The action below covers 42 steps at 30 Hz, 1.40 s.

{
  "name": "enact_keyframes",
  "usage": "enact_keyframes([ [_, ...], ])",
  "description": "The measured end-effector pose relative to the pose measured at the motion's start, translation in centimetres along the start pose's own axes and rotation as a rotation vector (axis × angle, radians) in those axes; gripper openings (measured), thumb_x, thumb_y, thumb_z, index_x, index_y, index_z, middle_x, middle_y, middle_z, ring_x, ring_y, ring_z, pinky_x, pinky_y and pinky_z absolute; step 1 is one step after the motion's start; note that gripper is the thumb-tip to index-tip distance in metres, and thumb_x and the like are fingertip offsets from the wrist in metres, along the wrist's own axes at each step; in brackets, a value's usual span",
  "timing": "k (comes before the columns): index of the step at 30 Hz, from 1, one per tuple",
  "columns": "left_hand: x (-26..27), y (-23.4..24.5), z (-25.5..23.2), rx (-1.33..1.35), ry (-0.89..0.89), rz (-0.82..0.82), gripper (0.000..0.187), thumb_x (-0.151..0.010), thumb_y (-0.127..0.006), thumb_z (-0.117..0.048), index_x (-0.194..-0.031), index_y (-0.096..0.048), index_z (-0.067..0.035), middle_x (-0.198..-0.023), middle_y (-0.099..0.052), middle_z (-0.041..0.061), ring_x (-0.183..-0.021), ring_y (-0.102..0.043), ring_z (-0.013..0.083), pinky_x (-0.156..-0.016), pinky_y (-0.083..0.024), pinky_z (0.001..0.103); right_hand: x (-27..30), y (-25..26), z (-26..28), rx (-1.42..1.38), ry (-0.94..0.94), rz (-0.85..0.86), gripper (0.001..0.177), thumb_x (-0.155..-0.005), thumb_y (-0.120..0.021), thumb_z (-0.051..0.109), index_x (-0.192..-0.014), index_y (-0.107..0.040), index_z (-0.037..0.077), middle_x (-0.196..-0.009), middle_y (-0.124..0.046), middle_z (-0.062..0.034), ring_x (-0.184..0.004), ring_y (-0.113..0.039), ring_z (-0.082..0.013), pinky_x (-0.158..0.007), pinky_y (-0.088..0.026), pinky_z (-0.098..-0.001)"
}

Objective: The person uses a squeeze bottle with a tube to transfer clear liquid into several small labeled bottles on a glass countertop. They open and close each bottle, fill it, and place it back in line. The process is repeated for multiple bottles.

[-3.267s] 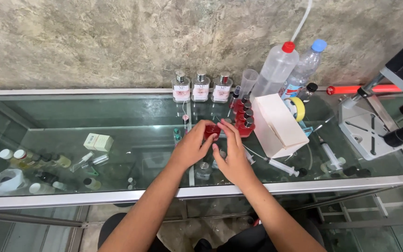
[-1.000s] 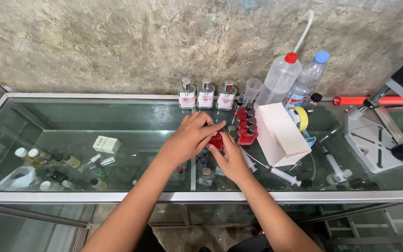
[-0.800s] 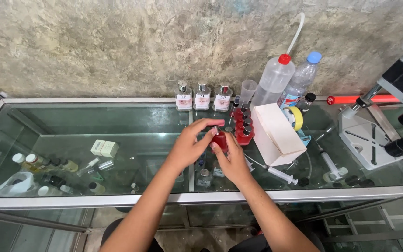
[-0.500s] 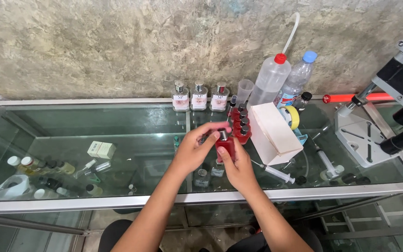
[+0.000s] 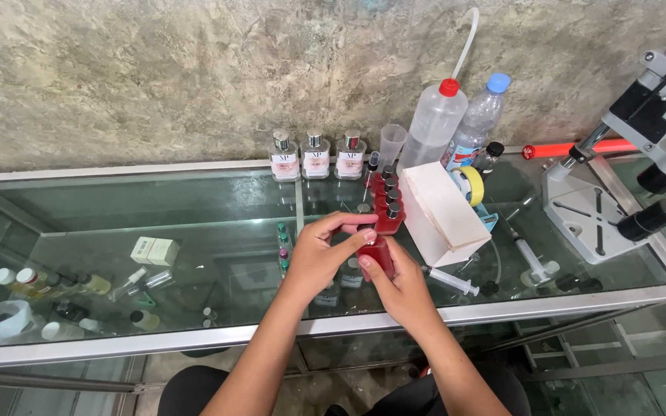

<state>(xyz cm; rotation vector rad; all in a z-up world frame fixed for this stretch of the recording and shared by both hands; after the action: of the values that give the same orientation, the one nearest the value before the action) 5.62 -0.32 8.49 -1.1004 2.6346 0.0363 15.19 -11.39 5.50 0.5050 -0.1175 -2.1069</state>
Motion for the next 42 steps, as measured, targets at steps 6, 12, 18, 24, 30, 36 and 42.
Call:
enact_keyframes([
  [6,0.6,-1.1,1.8,0.251,0.098,0.083,0.026,-0.092,-0.075,-0.011,-0.115,-0.076,0.002,-0.082,-0.066,0.003,-0.085,-0.059,0.0083,-0.085,-0.053,0.027,1.4,-1.6,-3.0,-0.59,-0.253,0.126,0.022,-0.104,-0.053,0.022,-0.107,-0.065,0.004,-0.078,-0.069,-0.0149,-0.065,-0.062,-0.0194,-0.068,-0.055,-0.0336],
  [12,1.1,-1.9,0.7,0.024,0.125,0.198,0.042,-0.103,-0.058,-0.024,-0.14,-0.062,-0.005,-0.121,-0.068,0.022,-0.119,-0.06,0.0314,-0.104,-0.044,0.048,1.4,0.9,-1.4,-0.218,-0.217,0.002,0.021,-0.094,-0.073,0.018,-0.108,-0.074,0.003,-0.088,-0.077,-0.0109,-0.08,-0.067,-0.0173,-0.081,-0.057,-0.035],
  [18,0.2,-1.9,4.6,-0.849,-0.041,0.357,0.039,-0.101,-0.052,-0.004,-0.138,-0.061,-0.011,-0.107,-0.053,0.007,-0.109,-0.052,0.0283,-0.097,-0.04,0.044,-0.4,6.2,2.8,0.423,-0.071,-0.149,0.038,-0.09,-0.078,0.02,-0.124,-0.07,0.005,-0.102,-0.073,-0.0238,-0.087,-0.074,-0.0397,-0.074,-0.061,-0.0445],
  [24,0.6,-3.4,7.1,-1.061,-0.251,0.419,0.031,-0.101,-0.059,-0.024,-0.13,-0.067,-0.02,-0.103,-0.048,0.007,-0.102,-0.047,0.0272,-0.088,-0.034,0.041,-2.5,5.5,2.2,0.706,-0.022,0.039,0.03,-0.088,-0.078,0.01,-0.117,-0.073,0.004,-0.108,-0.072,-0.0164,-0.097,-0.075,-0.0343,-0.078,-0.063,-0.0354],
  [30,0.8,-3.6,6.9,-1.105,-0.377,0.314,0.017,-0.099,-0.063,-0.029,-0.11,-0.066,-0.016,-0.104,-0.043,0.004,-0.102,-0.041,0.0244,-0.087,-0.033,0.039,-4.3,4.7,1.3,0.922,-0.112,0.23,0.027,-0.092,-0.074,0.015,-0.119,-0.072,0.011,-0.107,-0.075,-0.0129,-0.101,-0.074,-0.0282,-0.081,-0.061,-0.0312],
  [36,1.4,-3.2,7.3,-1.08,-0.466,0.307,0.015,-0.098,-0.065,-0.03,-0.106,-0.067,-0.017,-0.102,-0.048,0.005,-0.102,-0.047,0.0257,-0.093,-0.033,0.044,-5.3,3.9,-1.8,0.943,-0.145,0.335,0.027,-0.095,-0.07,0.013,-0.122,-0.071,0.011,-0.113,-0.073,-0.0139,-0.103,-0.074,-0.0275,-0.083,-0.062,-0.0334],
  [42,1.6,-3.6,8.0,-1.059,-0.505,0.291,0.016,-0.099,-0.062,-0.032,-0.106,-0.068,-0.018,-0.101,-0.05,0.005,-0.101,-0.049,0.0257,-0.093,-0.034,0.045,-5.3,3.5,-0.8,0.928,-0.197,0.317,0.031,-0.095,-0.07,0.015,-0.125,-0.069,0.01,-0.116,-0.069,-0.0144,-0.105,-0.073,-0.0288,-0.085,-0.062,-0.037],
])
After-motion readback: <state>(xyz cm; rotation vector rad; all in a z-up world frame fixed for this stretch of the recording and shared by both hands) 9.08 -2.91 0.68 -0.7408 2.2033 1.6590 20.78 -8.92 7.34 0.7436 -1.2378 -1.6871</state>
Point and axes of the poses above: each hand's wrist, its own x-axis away from the middle knuckle, its own y-axis out of the back of the hand, z = x × y, the point moved 8 cm from there along -x, towards the middle knuckle
